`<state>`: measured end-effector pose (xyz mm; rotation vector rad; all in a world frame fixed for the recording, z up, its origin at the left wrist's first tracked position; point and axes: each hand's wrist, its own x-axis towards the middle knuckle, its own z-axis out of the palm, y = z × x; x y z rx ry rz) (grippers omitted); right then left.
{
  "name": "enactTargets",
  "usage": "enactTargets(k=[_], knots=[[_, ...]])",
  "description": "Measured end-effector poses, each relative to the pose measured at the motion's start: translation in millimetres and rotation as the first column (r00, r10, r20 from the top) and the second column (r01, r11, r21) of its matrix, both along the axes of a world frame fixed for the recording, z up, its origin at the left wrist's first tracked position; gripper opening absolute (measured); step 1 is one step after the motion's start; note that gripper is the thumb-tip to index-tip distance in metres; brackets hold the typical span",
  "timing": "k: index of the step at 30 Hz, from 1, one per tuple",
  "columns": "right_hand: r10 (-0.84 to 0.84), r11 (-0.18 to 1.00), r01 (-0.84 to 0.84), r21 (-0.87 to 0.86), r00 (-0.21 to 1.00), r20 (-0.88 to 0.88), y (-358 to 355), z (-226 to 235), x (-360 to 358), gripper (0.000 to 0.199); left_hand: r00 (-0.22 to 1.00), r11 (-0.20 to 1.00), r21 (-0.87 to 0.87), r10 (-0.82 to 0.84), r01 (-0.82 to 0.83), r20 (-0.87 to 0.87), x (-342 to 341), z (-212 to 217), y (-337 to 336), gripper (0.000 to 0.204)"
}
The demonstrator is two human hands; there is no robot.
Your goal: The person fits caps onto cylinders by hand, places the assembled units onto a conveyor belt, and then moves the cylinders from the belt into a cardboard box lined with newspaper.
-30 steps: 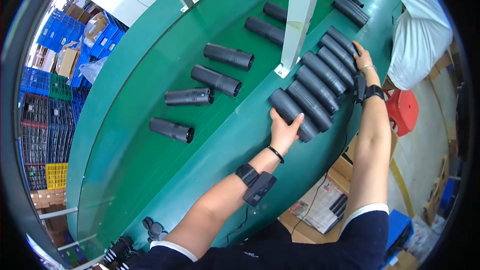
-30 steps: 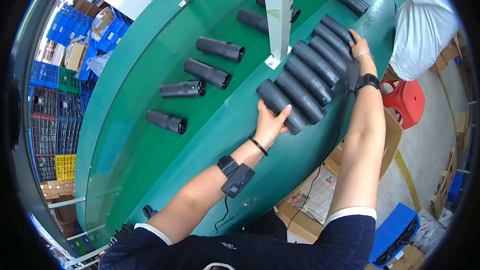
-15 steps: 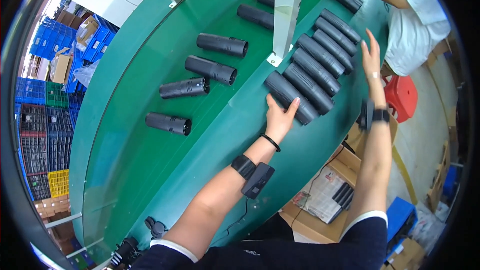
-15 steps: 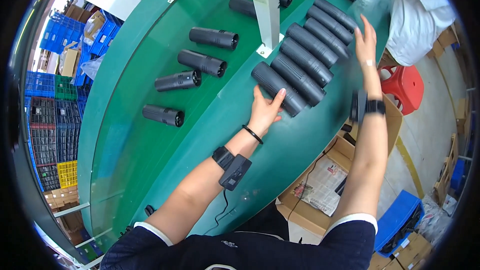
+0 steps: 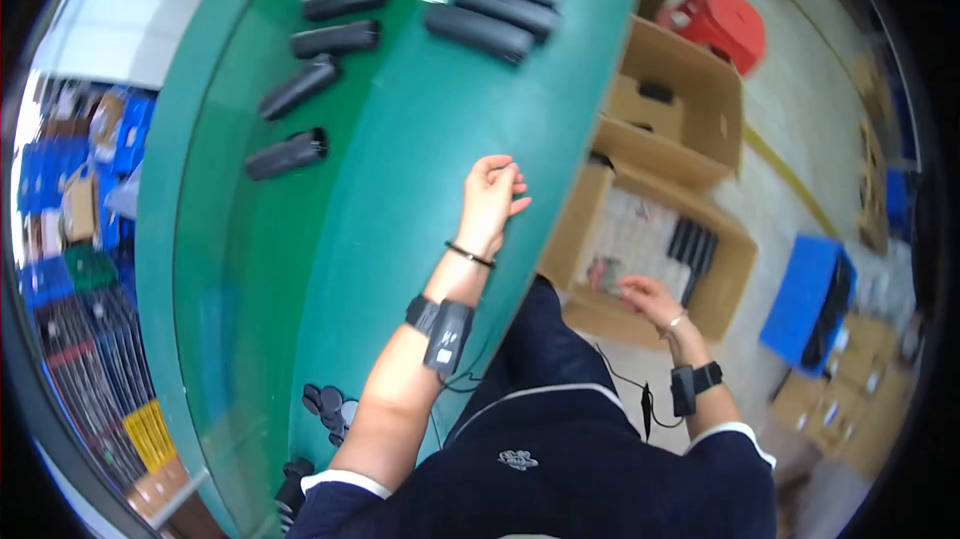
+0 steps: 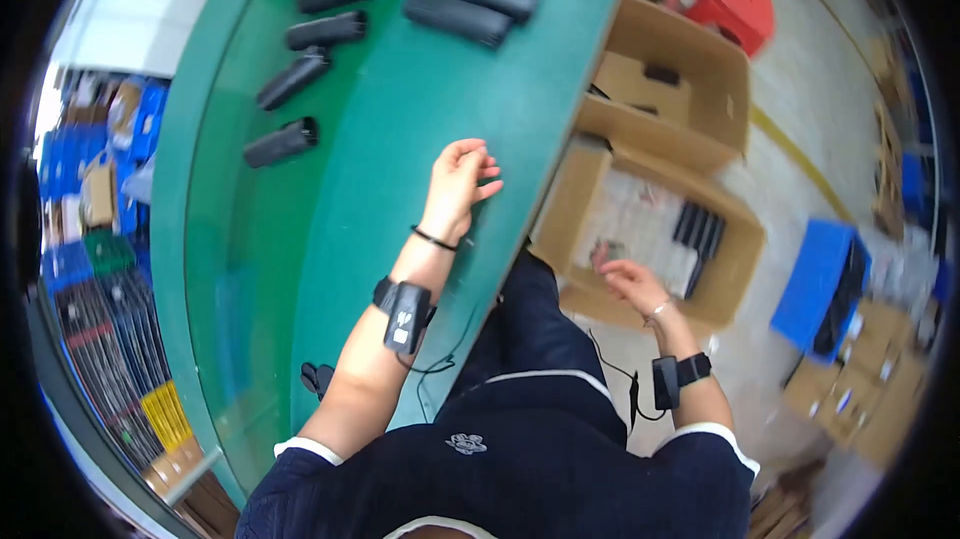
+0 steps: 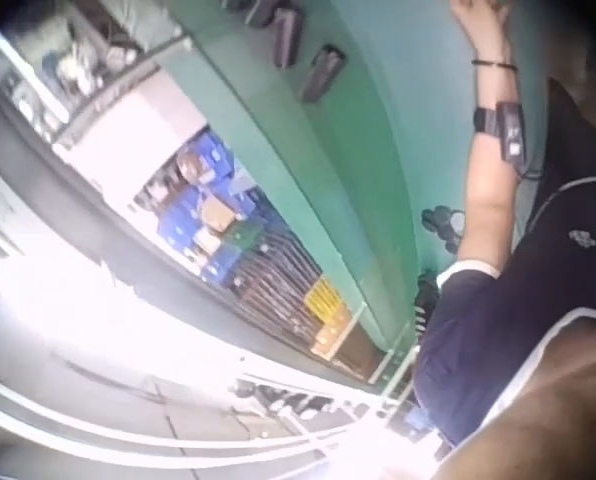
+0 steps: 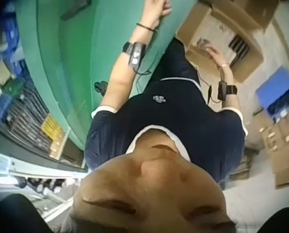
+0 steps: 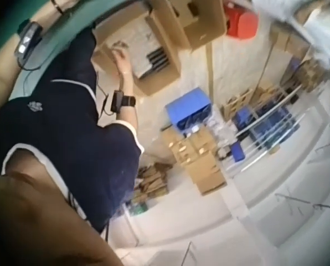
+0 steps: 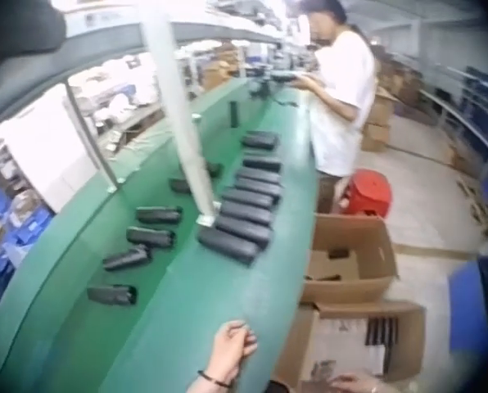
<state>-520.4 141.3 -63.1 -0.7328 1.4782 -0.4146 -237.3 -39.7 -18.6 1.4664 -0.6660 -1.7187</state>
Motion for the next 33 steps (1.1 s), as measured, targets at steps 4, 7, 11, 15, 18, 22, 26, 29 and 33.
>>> enactTargets(k=[4,7,11,15,18,22,26,29,33], knots=[[0.036,0.965,-0.032,0.261,0.999,-0.010,115.2,-87.8,-30.7,0.025,0.964,0.972,0.084,-0.202,0.219,-0.174,-62.0,-31.7,58.6,0.019],[0.035,0.975,-0.027,0.221,0.999,-0.034,143.5,-161.4,-73.6,0.025,0.926,0.921,0.188,-0.296,0.342,-0.233,-119.7,-97.6,70.3,0.020],[-0.134,0.957,0.144,0.252,0.989,-0.057,165.6,-169.8,-104.3,0.026,0.907,0.866,0.300,-0.325,0.399,-0.268,-149.8,-153.1,103.0,0.021],[-0.117,0.955,0.140,0.261,0.988,-0.101,195.5,-180.2,-186.9,0.027,0.872,0.782,0.421,-0.306,0.458,-0.381,-211.0,-203.4,122.8,0.016],[-0.042,0.955,0.081,0.286,0.990,-0.138,217.5,-205.8,-261.5,0.028,0.860,0.736,0.451,-0.379,0.504,-0.342,-273.6,-236.7,139.3,0.018],[0.011,0.965,0.043,0.257,0.979,-0.205,225.7,-297.9,-370.5,0.024,0.822,0.682,0.462,-0.503,0.567,-0.266,-366.9,-309.2,149.3,0.020],[0.113,0.994,-0.099,0.054,0.895,-0.431,212.7,-449.0,-483.7,0.026,0.831,0.687,0.478,-0.515,0.548,-0.213,-478.2,-407.3,156.0,0.023],[0.209,0.960,-0.052,0.275,0.787,-0.580,117.5,-461.3,-498.7,0.036,0.811,0.701,0.432,-0.567,0.568,-0.146,-517.6,-499.4,148.0,0.026],[0.000,0.996,0.066,0.065,0.698,-0.716,95.1,-602.8,-580.4,0.047,0.769,0.725,0.339,-0.639,0.600,0.008,-582.8,-617.6,158.6,0.041]])
